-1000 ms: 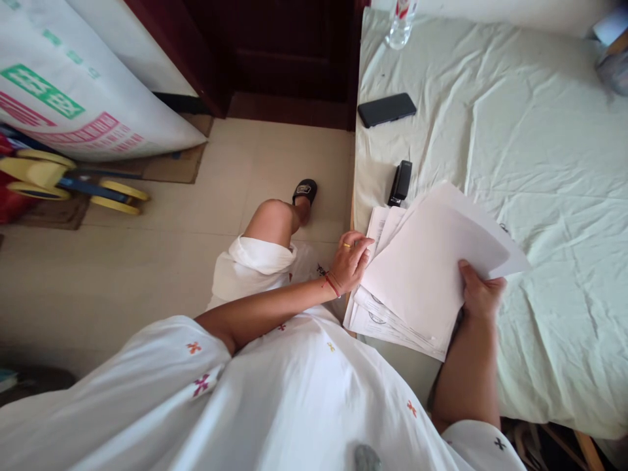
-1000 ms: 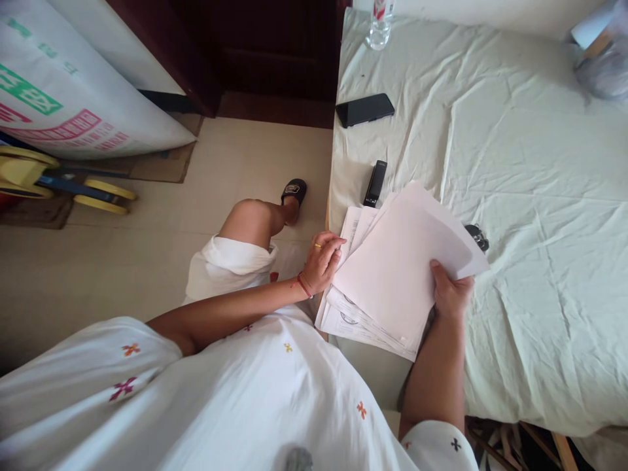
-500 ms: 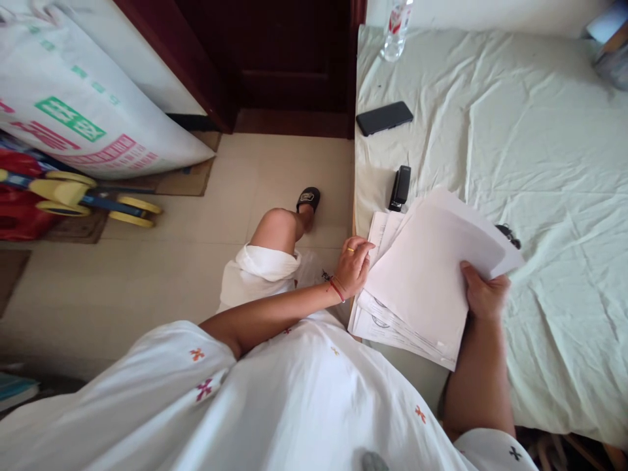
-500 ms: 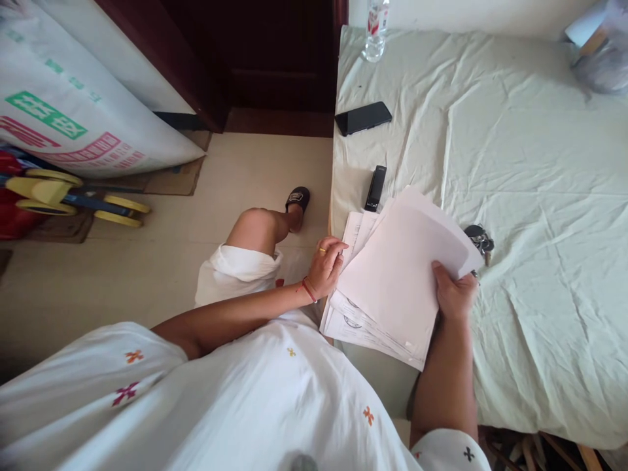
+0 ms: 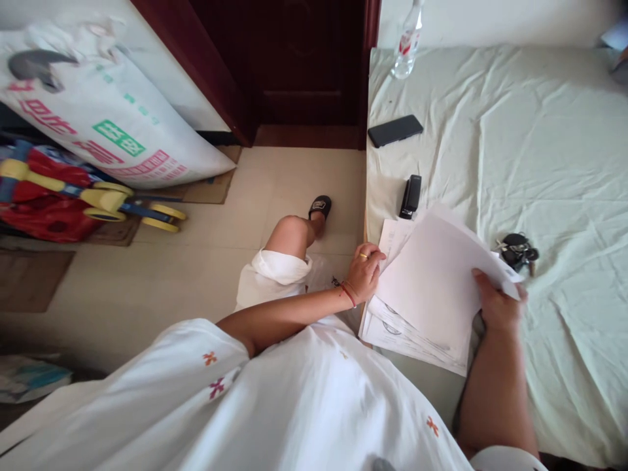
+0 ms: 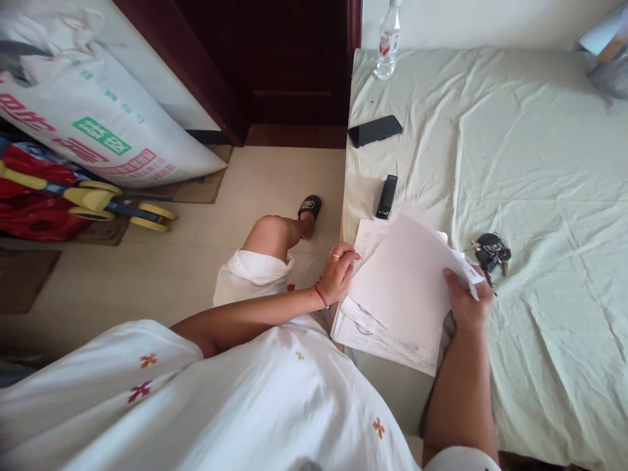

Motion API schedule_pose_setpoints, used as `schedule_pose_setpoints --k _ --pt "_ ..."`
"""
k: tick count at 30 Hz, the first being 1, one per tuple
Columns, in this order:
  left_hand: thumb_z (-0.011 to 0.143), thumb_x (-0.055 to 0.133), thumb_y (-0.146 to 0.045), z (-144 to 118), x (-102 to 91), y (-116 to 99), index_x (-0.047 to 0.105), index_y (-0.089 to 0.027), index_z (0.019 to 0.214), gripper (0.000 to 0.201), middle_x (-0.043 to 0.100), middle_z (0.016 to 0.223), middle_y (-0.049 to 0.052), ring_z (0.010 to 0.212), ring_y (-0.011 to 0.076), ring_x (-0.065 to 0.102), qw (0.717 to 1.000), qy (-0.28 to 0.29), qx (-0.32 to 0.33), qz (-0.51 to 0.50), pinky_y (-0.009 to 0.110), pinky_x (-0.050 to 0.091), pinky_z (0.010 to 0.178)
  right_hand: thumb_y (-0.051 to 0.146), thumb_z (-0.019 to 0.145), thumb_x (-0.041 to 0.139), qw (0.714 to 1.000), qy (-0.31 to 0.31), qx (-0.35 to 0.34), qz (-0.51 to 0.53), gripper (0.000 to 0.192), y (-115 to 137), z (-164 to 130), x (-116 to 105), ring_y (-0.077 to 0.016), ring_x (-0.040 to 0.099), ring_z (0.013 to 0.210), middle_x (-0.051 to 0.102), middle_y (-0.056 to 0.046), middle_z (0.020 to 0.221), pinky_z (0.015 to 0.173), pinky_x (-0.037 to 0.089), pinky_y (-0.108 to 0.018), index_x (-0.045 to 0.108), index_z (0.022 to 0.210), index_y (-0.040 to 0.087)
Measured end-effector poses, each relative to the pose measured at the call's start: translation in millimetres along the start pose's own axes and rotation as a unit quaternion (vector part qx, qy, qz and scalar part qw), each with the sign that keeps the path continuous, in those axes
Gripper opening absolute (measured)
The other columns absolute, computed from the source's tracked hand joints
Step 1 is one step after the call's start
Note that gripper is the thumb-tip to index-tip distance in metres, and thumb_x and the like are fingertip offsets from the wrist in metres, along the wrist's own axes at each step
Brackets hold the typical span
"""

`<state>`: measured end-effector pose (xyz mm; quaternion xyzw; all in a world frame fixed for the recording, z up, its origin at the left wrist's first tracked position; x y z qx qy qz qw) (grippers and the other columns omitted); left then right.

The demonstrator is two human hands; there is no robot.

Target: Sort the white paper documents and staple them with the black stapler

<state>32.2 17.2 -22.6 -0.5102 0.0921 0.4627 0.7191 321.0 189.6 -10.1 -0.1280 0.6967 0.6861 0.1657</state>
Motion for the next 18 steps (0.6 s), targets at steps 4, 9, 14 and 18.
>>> schedule_pose_setpoints --k 4,9,14,18 --pt "0.093 0.045 -0.007 1 -1.7 -3 0.064 -0.019 0.105 0.025 0.059 0.110 0.009 0.110 0.0235 0.055 1.000 -0.009 0.015 0.010 0.042 0.050 0.102 0.042 0.053 0.090 0.998 -0.032 0.001 0.045 0.047 5 3 -7 -0.0140 0.060 0.077 0.065 0.002 0.080 0.080 0.056 -0.032 0.072 0.086 0.015" --pt "0.092 0.047 -0.007 1 -1.0 -3 0.064 -0.019 0.106 0.025 0.060 0.112 0.010 0.112 0.0237 0.055 1.000 -0.002 0.010 0.015 0.042 0.050 0.104 0.031 0.043 0.091 0.977 -0.084 -0.030 0.193 0.061 14 0 -14 -0.0213 0.067 0.099 0.071 0.000 0.093 0.111 0.052 -0.047 0.073 0.100 0.019" --pt "0.093 0.048 -0.010 0 -0.3 -3 0.066 -0.018 0.107 0.024 0.061 0.112 0.011 0.116 0.0249 0.054 1.000 0.009 -0.001 0.017 0.043 0.050 0.105 0.027 0.041 0.090 0.965 -0.106 0.046 0.235 0.058 11 -7 -16 -0.0277 0.070 0.103 0.072 -0.003 0.094 0.115 0.050 -0.054 0.074 0.096 0.017" --pt "0.098 0.049 -0.021 0 1.2 -2 0.067 -0.020 0.107 0.020 0.061 0.113 0.011 0.118 0.0264 0.055 0.999 0.031 -0.018 0.029 0.046 0.050 0.105 0.028 0.040 0.088 0.968 -0.084 0.062 0.228 0.048 9 -7 -15 -0.0255 0.070 0.097 0.072 -0.004 0.090 0.104 0.057 -0.046 0.074 0.085 0.017"
Point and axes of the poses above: each hand's wrist, its own z-axis towards the middle knuckle, its own x-axis out of the palm, y = z × x, the point moved 6 cm from there along z, towards the middle knuckle
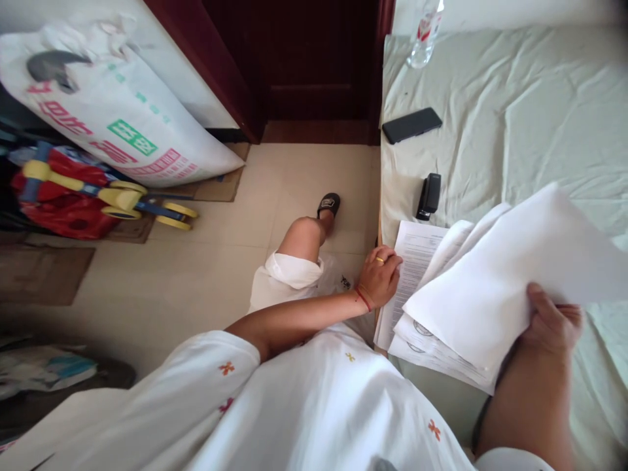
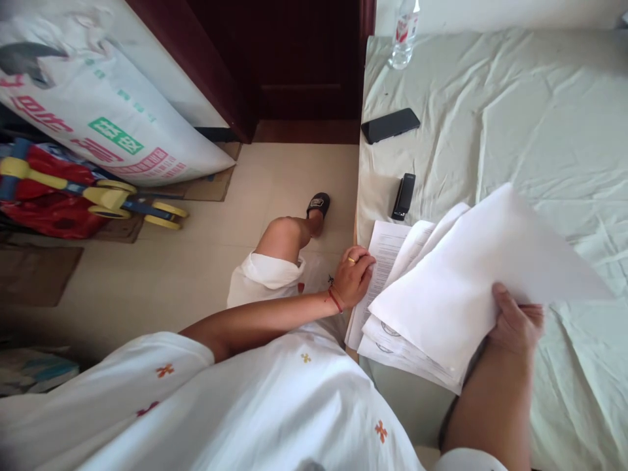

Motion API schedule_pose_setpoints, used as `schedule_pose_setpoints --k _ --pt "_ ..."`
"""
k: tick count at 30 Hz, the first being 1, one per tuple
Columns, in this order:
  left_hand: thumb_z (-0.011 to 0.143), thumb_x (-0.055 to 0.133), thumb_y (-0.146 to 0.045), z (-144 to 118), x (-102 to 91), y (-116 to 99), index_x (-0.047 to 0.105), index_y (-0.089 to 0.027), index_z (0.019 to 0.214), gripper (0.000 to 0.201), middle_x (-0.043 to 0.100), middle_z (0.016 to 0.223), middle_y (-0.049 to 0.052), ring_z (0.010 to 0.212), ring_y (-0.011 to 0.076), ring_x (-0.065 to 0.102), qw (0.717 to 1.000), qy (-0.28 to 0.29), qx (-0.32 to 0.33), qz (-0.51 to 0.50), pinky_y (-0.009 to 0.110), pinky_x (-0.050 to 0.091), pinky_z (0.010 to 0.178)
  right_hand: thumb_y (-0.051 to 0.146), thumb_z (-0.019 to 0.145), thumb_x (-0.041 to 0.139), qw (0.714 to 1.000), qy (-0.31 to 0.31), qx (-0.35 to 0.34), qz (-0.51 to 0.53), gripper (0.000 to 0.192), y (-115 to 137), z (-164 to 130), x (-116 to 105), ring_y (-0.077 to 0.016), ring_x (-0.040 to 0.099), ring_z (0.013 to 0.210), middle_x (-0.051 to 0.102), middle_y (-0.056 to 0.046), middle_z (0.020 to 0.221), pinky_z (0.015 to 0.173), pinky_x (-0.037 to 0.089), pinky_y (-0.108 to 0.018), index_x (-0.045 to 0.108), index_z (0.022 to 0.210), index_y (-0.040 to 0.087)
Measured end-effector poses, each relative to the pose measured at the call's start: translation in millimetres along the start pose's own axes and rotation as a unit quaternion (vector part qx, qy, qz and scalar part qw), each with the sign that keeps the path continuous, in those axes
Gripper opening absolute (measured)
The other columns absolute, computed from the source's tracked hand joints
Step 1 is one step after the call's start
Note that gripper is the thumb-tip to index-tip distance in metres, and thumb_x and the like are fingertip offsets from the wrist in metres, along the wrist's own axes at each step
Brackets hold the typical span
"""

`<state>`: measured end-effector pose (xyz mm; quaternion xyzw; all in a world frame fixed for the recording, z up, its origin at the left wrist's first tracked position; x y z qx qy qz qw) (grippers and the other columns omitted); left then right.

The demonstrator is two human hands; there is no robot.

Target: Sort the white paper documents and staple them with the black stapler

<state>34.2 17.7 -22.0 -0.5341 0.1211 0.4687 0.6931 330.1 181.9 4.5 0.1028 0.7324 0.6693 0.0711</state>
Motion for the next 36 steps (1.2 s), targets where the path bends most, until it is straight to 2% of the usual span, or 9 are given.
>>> schedule_pose_setpoints --k 8,13,18,24,27,30,36 --pt "0.091 0.049 -0.009 0 0.1 -1 0.067 -0.019 0.106 0.025 0.061 0.113 0.011 0.118 0.0262 0.055 1.000 -0.002 0.001 -0.013 0.046 0.050 0.107 0.036 0.044 0.091 0.996 -0.001 -0.014 -0.083 0.047 5 4 -6 -0.0213 0.068 0.089 0.073 -0.004 0.086 0.101 0.056 -0.041 0.075 0.083 0.015" --pt "0.093 0.050 -0.011 1 -2.0 -3 0.067 -0.019 0.107 0.024 0.061 0.113 0.011 0.118 0.0267 0.055 1.000 -0.008 0.004 -0.012 0.045 0.051 0.104 0.040 0.048 0.090 0.989 0.014 -0.012 -0.145 0.045 6 4 -3 -0.0213 0.066 0.086 0.074 -0.006 0.089 0.084 0.059 -0.038 0.076 0.083 0.015" --pt "0.093 0.053 -0.017 3 -0.2 -3 0.066 -0.019 0.108 0.019 0.061 0.114 0.012 0.118 0.0270 0.055 1.000 0.005 -0.013 -0.005 0.046 0.049 0.107 0.038 0.051 0.090 0.984 0.043 -0.016 -0.169 0.048 -1 2 7 -0.0174 0.065 0.078 0.076 -0.008 0.097 0.066 0.054 -0.031 0.078 0.091 0.014" --pt "0.095 0.051 -0.018 2 0.8 -1 0.064 -0.020 0.107 0.017 0.062 0.114 0.011 0.119 0.0268 0.056 1.000 0.004 -0.014 -0.007 0.046 0.048 0.108 0.040 0.052 0.089 0.981 0.052 -0.030 -0.185 0.048 -4 6 8 -0.0161 0.063 0.076 0.075 -0.007 0.094 0.065 0.052 -0.031 0.077 0.092 0.015" --pt "0.101 0.043 -0.023 2 1.1 1 0.061 -0.020 0.115 0.022 0.062 0.116 0.012 0.119 0.0260 0.057 1.000 -0.002 -0.018 -0.015 0.047 0.048 0.109 0.040 0.052 0.089 0.982 0.052 -0.027 -0.181 0.047 -5 5 8 -0.0163 0.063 0.075 0.074 -0.007 0.092 0.063 0.051 -0.031 0.076 0.089 0.015" --pt "0.107 0.034 -0.028 1 1.0 1 0.057 -0.019 0.122 0.029 0.063 0.118 0.012 0.119 0.0249 0.057 0.999 -0.012 -0.017 -0.027 0.046 0.047 0.110 0.039 0.054 0.088 0.984 0.063 -0.025 -0.168 0.048 -5 3 10 -0.0157 0.063 0.074 0.075 -0.006 0.092 0.066 0.053 -0.031 0.077 0.093 0.015" --pt "0.109 0.033 -0.032 1 -2.2 0 0.056 -0.017 0.123 0.031 0.064 0.118 0.013 0.117 0.0237 0.058 0.998 -0.050 -0.003 -0.037 0.045 0.048 0.108 0.041 0.059 0.088 0.981 0.069 -0.049 -0.173 0.045 -10 -1 13 -0.0154 0.064 0.078 0.074 -0.007 0.096 0.066 0.053 -0.028 0.076 0.092 0.013"
Point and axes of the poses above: each hand's wrist, its own z-axis towards the middle knuckle, its own x-axis out of the palm, y = z × x, the point moved 6 cm from there along z, towards the middle knuckle
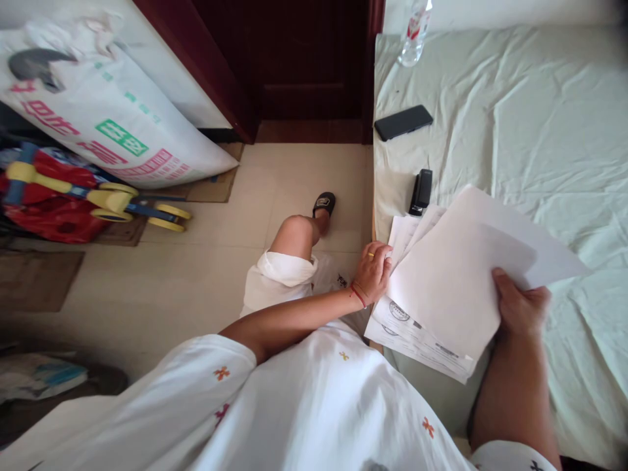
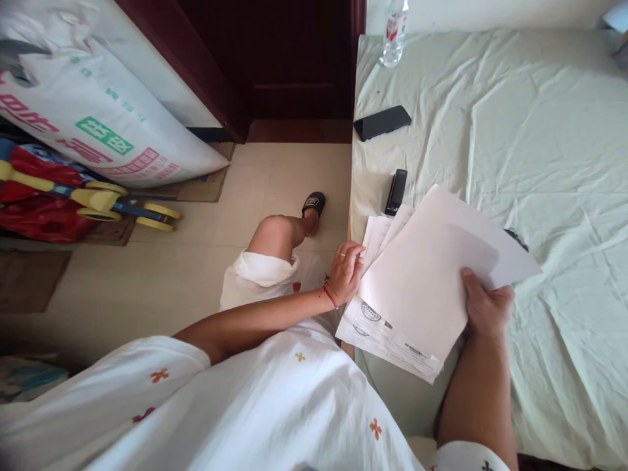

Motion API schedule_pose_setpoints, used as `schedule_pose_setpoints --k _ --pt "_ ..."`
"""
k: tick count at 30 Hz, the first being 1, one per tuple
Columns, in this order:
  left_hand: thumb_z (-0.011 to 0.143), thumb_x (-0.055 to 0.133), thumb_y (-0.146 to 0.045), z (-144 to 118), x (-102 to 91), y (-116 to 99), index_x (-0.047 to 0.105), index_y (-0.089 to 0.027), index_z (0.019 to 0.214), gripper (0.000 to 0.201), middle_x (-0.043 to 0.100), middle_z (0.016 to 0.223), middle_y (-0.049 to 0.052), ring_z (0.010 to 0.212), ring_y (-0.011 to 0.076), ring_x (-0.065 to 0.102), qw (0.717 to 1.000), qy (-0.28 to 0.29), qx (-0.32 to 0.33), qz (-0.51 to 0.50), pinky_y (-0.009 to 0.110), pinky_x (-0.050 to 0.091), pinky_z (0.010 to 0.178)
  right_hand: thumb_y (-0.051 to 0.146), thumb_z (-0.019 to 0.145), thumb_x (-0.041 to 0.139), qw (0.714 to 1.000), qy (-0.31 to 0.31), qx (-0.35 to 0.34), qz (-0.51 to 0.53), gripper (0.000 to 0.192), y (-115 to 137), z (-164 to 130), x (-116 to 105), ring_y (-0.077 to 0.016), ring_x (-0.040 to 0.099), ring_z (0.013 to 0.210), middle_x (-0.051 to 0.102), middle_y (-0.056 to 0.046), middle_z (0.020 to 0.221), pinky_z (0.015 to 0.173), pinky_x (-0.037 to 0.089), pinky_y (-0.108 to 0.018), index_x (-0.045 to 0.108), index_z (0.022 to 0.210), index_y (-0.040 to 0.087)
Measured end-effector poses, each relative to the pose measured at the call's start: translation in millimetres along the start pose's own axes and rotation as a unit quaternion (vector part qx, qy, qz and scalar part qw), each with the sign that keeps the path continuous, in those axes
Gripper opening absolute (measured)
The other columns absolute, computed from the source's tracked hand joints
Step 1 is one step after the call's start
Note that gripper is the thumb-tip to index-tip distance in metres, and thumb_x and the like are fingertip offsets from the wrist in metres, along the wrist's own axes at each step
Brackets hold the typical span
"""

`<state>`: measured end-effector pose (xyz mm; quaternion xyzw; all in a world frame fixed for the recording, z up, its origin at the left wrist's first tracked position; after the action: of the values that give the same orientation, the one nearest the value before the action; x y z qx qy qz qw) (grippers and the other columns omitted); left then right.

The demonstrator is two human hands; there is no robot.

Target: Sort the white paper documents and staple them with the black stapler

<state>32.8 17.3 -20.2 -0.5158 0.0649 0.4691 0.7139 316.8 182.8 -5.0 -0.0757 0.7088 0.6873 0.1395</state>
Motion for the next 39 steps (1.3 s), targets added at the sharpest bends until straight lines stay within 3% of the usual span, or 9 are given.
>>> schedule_pose_setpoints --k 9,12,17,21,26,32,39 --pt "0.109 0.033 -0.036 0 -1.4 1 0.062 -0.020 0.118 0.035 0.062 0.115 0.012 0.116 0.0246 0.057 1.000 0.019 -0.011 -0.019 0.046 0.048 0.107 0.048 0.055 0.090 1.000 -0.025 -0.006 0.013 0.058 3 -6 8 -0.0229 0.069 0.090 0.075 -0.009 0.099 0.090 0.061 -0.043 0.076 0.099 0.013" --pt "0.109 0.030 -0.038 0 -2.8 1 0.062 -0.019 0.114 0.037 0.062 0.115 0.012 0.117 0.0248 0.057 0.999 0.019 -0.014 -0.031 0.046 0.047 0.109 0.045 0.056 0.090 0.999 -0.025 -0.030 0.006 0.053 7 -6 10 -0.0231 0.069 0.096 0.076 -0.008 0.103 0.095 0.059 -0.041 0.076 0.097 0.015" --pt "0.107 0.034 -0.029 -1 -1.3 0 0.064 -0.019 0.108 0.032 0.061 0.111 0.011 0.113 0.0235 0.057 1.000 0.016 -0.005 -0.020 0.044 0.048 0.107 0.042 0.060 0.087 0.998 -0.020 -0.049 -0.016 0.046 7 -5 10 -0.0200 0.067 0.093 0.074 -0.007 0.104 0.087 0.058 -0.032 0.077 0.096 0.015" --pt "0.104 0.036 -0.021 -2 0.5 1 0.063 -0.020 0.108 0.027 0.060 0.111 0.011 0.112 0.0238 0.056 1.000 0.017 -0.008 -0.016 0.045 0.049 0.106 0.043 0.060 0.086 0.998 -0.034 -0.053 -0.025 0.041 10 -6 11 -0.0209 0.066 0.091 0.073 -0.006 0.098 0.084 0.058 -0.034 0.075 0.088 0.015" --pt "0.103 0.035 -0.018 -3 -1.1 0 0.061 -0.019 0.109 0.027 0.059 0.111 0.011 0.113 0.0239 0.055 1.000 0.016 -0.005 -0.019 0.044 0.049 0.106 0.047 0.063 0.083 0.995 -0.041 -0.053 -0.073 0.041 14 -7 16 -0.0193 0.061 0.074 0.069 -0.006 0.079 0.077 0.055 -0.038 0.074 0.080 0.011" --pt "0.103 0.037 -0.019 -1 -3.9 -3 0.062 -0.019 0.108 0.025 0.059 0.111 0.010 0.112 0.0236 0.055 1.000 0.001 0.002 -0.029 0.044 0.049 0.104 0.049 0.066 0.082 0.991 -0.035 -0.078 -0.099 0.046 15 -5 17 -0.0154 0.055 0.068 0.063 -0.002 0.072 0.065 0.050 -0.031 0.077 0.091 0.011" --pt "0.102 0.041 -0.016 0 -7.2 -6 0.062 -0.018 0.108 0.022 0.060 0.110 0.010 0.112 0.0231 0.055 0.999 -0.013 0.018 -0.026 0.042 0.050 0.103 0.047 0.064 0.085 0.994 -0.067 -0.057 -0.065 0.039 5 -1 9 -0.0182 0.062 0.075 0.061 0.001 0.071 0.071 0.056 -0.032 0.075 0.084 0.014"
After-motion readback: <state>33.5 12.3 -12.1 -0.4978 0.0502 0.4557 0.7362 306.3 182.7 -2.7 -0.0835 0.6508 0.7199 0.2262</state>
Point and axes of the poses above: each hand's wrist, its own z-axis towards the middle knuckle, its own x-axis out of the palm, y = z × x, the point moved 6 cm from there along z, towards the middle knuckle
